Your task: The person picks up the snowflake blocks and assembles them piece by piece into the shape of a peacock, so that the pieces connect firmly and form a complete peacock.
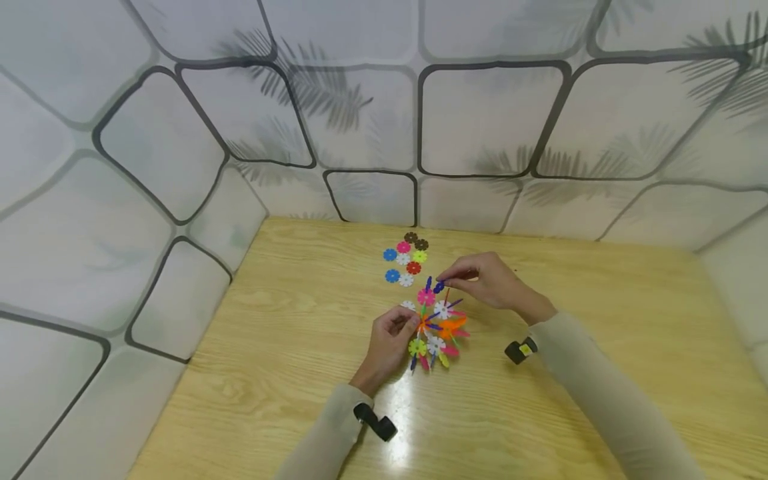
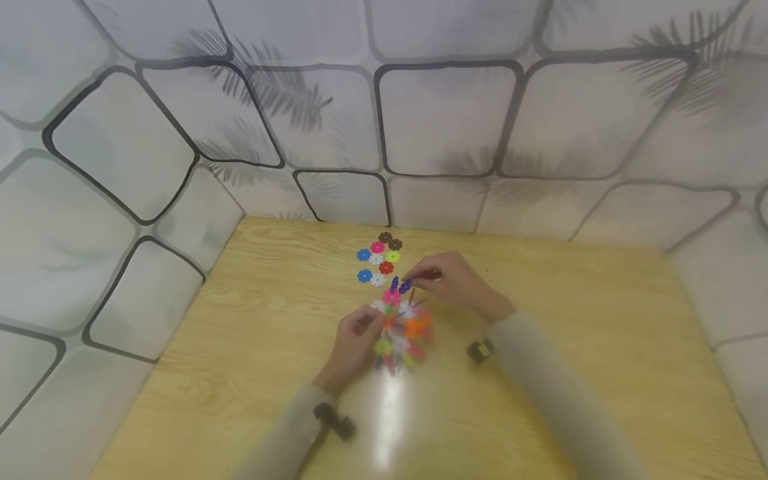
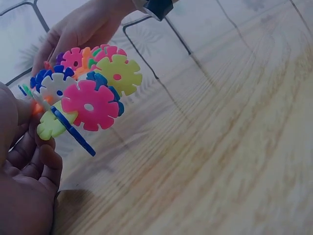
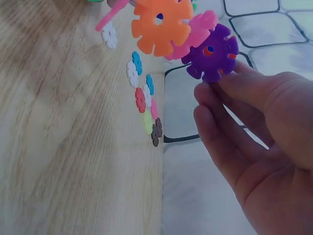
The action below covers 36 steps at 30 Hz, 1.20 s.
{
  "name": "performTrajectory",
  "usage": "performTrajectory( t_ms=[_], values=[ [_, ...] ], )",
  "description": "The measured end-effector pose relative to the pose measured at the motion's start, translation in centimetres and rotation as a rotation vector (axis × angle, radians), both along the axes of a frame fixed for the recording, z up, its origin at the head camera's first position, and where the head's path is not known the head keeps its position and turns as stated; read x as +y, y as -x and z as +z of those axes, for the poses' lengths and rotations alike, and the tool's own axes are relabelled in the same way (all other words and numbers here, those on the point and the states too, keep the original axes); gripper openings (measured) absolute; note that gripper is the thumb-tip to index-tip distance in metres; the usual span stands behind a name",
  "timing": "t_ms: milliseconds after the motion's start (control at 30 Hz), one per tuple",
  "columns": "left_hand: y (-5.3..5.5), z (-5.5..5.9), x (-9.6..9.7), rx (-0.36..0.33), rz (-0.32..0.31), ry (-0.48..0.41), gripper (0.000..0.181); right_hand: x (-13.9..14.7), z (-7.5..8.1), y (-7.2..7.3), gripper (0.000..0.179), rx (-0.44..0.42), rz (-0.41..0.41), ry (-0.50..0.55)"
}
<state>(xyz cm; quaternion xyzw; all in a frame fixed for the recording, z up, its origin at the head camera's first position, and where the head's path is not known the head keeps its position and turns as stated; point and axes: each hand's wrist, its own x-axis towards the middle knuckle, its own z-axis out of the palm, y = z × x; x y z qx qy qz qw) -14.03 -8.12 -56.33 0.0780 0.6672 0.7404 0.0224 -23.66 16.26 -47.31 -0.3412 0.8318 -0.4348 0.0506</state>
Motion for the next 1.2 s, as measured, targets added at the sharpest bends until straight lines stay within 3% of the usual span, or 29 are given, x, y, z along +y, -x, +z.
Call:
performTrajectory(
  t_ms=[133, 367, 600, 867, 1033, 1200],
  values=[
    [-0.1, -0.1, 0.1, 0.004, -0.006, 0.0, 0.017, -0.2, 0.3, -0.2, 0.019, 0.015, 0.032, -0.018],
    [0.1, -0.3, -0.1, 0.004, -0.014, 0.007, 0.017, -0.5, 1.6, -0.3, 0.018, 0.128, 0.116, -0.124],
    [-0.1, -0.1, -0.2, 0.002, -0.029, 0.039, 0.016, -1.1, 2.8, -0.4, 0.015, 0.142, 0.181, -0.212],
    [0.0, -0.1, -0.1, 0.015, -0.023, 0.094, 0.015, -1.6, 2.7, -0.2, 0.015, 0.175, 0.232, -0.233],
    [0.1, -0.3, -0.2, 0.015, -0.017, 0.07, 0.014, -1.7, 2.5, 0.0, 0.019, 0.14, 0.218, -0.214],
    [0.1, -0.3, 0.0, -0.004, -0.007, -0.001, 0.017, -1.3, 1.4, 0.2, 0.023, 0.103, 0.14, -0.104]
  ],
)
